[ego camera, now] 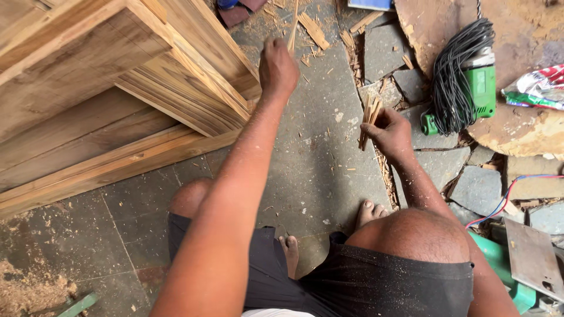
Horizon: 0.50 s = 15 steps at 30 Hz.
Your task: The person cuts thin wooden sticks using an angle grinder, then uses a chisel to carve and shape the sticks on a small wooden block. The person handles the sticks and tools while sitting on the floor.
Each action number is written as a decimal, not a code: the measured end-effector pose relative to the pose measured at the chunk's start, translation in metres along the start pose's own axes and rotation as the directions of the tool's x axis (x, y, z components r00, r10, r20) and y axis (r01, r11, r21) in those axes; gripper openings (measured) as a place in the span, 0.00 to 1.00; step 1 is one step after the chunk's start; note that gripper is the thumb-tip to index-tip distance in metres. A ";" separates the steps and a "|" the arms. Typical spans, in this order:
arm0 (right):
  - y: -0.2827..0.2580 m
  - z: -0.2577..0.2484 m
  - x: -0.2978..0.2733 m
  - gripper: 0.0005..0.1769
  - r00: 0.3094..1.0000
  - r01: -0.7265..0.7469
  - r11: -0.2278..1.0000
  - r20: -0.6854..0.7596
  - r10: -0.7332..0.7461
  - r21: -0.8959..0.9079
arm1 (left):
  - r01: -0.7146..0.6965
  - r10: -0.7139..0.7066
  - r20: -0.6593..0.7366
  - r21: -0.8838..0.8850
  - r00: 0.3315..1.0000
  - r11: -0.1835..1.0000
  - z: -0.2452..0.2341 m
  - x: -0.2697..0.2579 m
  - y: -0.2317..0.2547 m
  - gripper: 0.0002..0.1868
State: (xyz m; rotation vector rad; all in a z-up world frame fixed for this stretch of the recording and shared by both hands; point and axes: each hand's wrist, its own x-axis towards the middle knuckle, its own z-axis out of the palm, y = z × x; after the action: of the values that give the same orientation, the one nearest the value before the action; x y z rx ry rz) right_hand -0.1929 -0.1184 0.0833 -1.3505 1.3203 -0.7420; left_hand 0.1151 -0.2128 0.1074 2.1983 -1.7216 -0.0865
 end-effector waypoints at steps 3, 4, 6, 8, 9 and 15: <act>-0.032 -0.008 0.008 0.14 0.981 -0.185 0.959 0.093 0.169 0.214 | 0.161 -0.058 0.292 -0.342 0.955 0.926 -0.020 -0.004 0.028 0.07; -0.042 -0.007 0.011 0.14 0.988 -0.131 0.965 0.113 0.108 0.227 | 0.288 -0.050 0.452 -0.474 0.890 0.832 -0.019 -0.025 0.037 0.08; -0.058 -0.004 0.014 0.15 0.988 -0.026 0.967 0.152 -0.013 0.253 | 0.547 0.051 0.641 -0.691 0.766 0.472 -0.012 -0.070 0.053 0.10; -0.067 0.004 0.017 0.16 0.989 0.035 0.992 0.139 -0.052 0.120 | 0.766 0.118 0.777 -0.629 0.618 0.135 0.000 -0.108 0.061 0.09; -0.069 0.008 0.016 0.17 0.988 0.061 0.997 0.139 -0.067 0.049 | 0.777 0.126 0.775 -0.628 0.620 0.037 0.004 -0.122 0.060 0.10; -0.068 0.021 0.007 0.28 0.957 0.291 0.941 0.067 -0.283 -0.174 | 0.730 0.246 0.688 -0.629 0.683 -0.268 0.013 -0.154 0.042 0.16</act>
State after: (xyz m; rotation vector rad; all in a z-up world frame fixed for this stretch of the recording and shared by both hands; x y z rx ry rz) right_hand -0.1519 -0.1308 0.1405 -1.7228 1.1937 -0.7982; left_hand 0.0326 -0.0782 0.0833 0.9757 -0.3931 -1.8732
